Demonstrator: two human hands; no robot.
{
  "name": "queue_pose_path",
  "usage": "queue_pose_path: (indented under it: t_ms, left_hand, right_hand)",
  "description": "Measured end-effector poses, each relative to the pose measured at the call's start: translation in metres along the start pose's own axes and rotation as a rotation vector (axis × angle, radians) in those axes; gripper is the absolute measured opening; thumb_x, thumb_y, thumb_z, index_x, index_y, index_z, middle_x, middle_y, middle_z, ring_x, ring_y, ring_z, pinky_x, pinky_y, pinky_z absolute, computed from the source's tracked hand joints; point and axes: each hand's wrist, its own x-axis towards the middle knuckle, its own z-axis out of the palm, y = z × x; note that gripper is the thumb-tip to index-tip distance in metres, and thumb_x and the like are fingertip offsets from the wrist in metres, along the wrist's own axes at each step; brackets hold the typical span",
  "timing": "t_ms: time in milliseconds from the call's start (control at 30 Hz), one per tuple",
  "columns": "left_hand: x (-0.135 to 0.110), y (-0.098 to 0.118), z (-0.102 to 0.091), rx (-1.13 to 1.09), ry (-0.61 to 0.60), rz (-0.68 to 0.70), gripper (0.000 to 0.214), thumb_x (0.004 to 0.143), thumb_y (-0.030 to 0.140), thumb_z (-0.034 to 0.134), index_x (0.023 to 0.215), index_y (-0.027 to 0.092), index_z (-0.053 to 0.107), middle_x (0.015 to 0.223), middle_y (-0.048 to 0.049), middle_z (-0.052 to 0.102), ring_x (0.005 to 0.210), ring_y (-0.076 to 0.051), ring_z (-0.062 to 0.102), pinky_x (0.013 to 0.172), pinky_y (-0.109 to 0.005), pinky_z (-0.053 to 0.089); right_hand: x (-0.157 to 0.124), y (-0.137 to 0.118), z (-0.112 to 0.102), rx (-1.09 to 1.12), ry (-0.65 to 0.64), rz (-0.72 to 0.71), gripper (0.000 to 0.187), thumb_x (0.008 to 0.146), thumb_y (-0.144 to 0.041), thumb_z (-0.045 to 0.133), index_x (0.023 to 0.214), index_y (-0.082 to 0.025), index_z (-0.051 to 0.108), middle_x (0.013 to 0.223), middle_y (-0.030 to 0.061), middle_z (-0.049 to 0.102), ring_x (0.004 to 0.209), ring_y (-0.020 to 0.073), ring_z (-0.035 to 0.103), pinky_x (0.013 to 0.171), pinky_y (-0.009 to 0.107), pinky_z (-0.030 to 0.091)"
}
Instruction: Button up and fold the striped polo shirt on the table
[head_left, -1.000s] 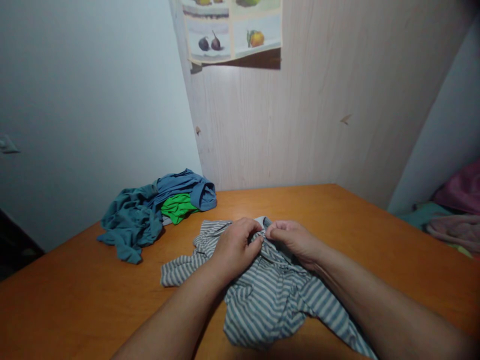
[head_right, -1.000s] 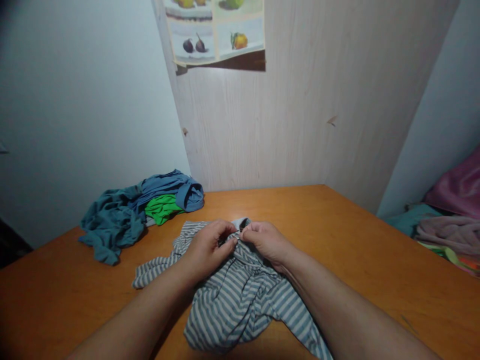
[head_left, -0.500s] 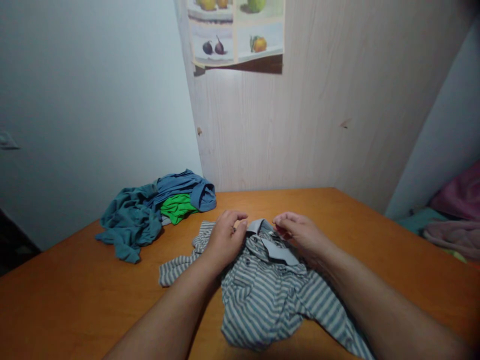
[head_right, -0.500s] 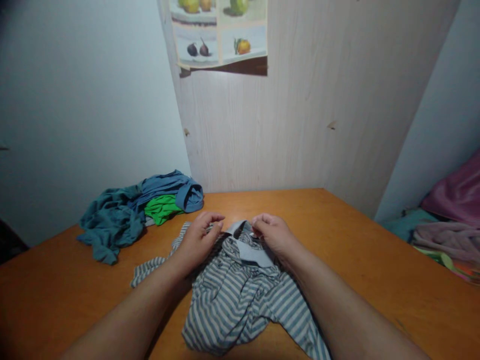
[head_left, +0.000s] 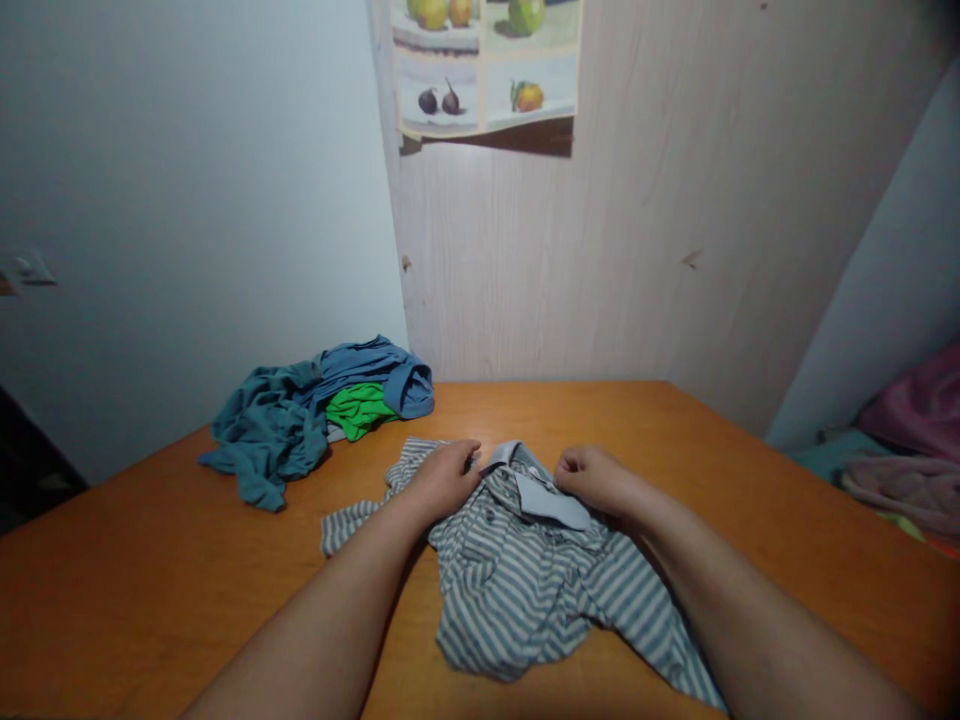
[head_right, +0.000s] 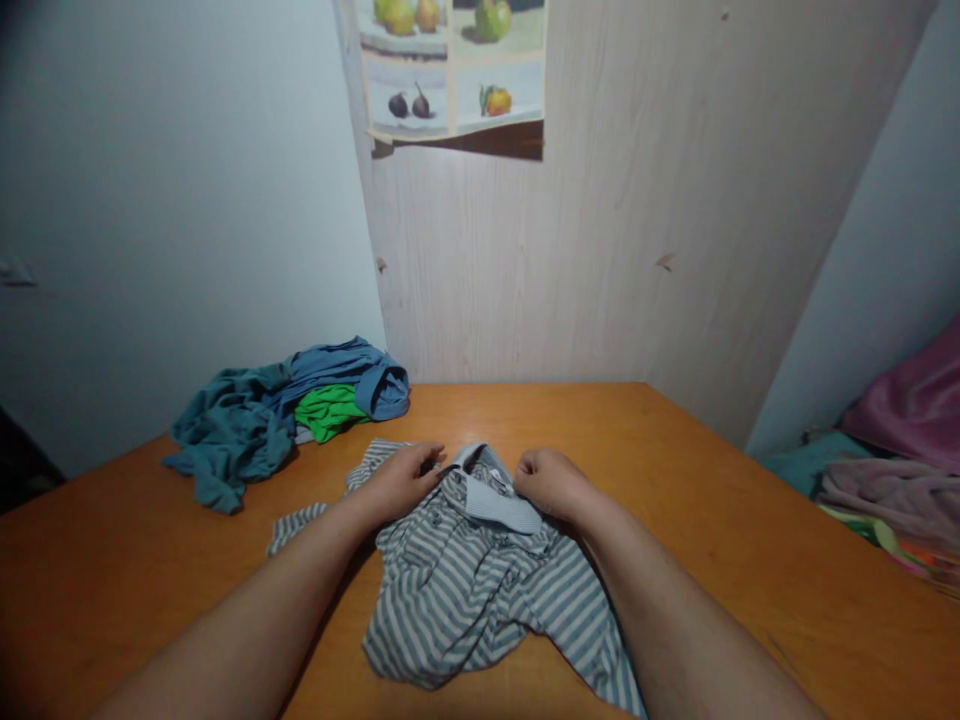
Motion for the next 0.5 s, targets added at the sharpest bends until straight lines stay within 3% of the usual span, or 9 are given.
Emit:
queue_pose_path:
  t_ms: [167,233,367,433,500]
  left_hand:
    - [-0.002,0.005,-0.004,-0.011,0.058,0.039,0.045,0.089,0.037,0.058,0.127,0.015,0.065,0.125,-0.0156,0.069,0.115,-0.030,0.063,0.099,-0.040,0.045]
    - [-0.003,0.008,-0.005,-0.017,0.055,0.071,0.047,0.089,0.039,0.057,0.129,0.016,0.064,0.126,-0.0152,0.069,0.114,-0.029,0.062,0.098,-0.040,0.045]
    - [-0.005,0.011,-0.004,0.022,-0.003,0.130,0.044,0.089,0.043,0.057,0.124,0.018,0.066,0.112,-0.0123,0.072,0.101,-0.026,0.065,0.086,-0.035,0.048]
    - [-0.006,0.010,-0.003,0.069,-0.009,0.124,0.041,0.089,0.046,0.057,0.117,0.019,0.068,0.105,-0.0112,0.073,0.096,-0.026,0.065,0.083,-0.035,0.048]
    - [-0.006,0.009,-0.003,0.121,0.004,0.093,0.041,0.088,0.050,0.056,0.112,0.020,0.070,0.102,-0.0115,0.072,0.095,-0.027,0.065,0.083,-0.035,0.047]
  right_hand:
    - [-0.002,-0.001,-0.003,0.045,0.108,0.058,0.019,0.073,-0.037,0.068,0.065,-0.020,0.065,0.059,0.0019,0.061,0.053,0.0124,0.047,0.048,0.025,0.021]
    - [-0.004,-0.001,-0.003,0.073,0.041,0.070,0.024,0.071,-0.040,0.071,0.061,-0.020,0.063,0.053,0.0009,0.058,0.049,0.0118,0.044,0.048,0.026,0.020]
    - [-0.003,0.002,0.003,0.132,-0.087,0.010,0.015,0.066,-0.027,0.069,0.058,-0.020,0.059,0.050,-0.0023,0.053,0.048,0.0106,0.042,0.048,0.025,0.021]
    - [0.001,0.006,0.006,0.153,-0.036,-0.027,0.011,0.067,-0.025,0.066,0.060,-0.020,0.059,0.052,-0.0021,0.053,0.050,0.0112,0.044,0.049,0.025,0.022]
    - [0.007,0.011,0.006,0.156,0.101,-0.040,0.013,0.072,-0.028,0.061,0.062,-0.020,0.058,0.055,-0.0009,0.055,0.053,0.0126,0.046,0.049,0.026,0.023]
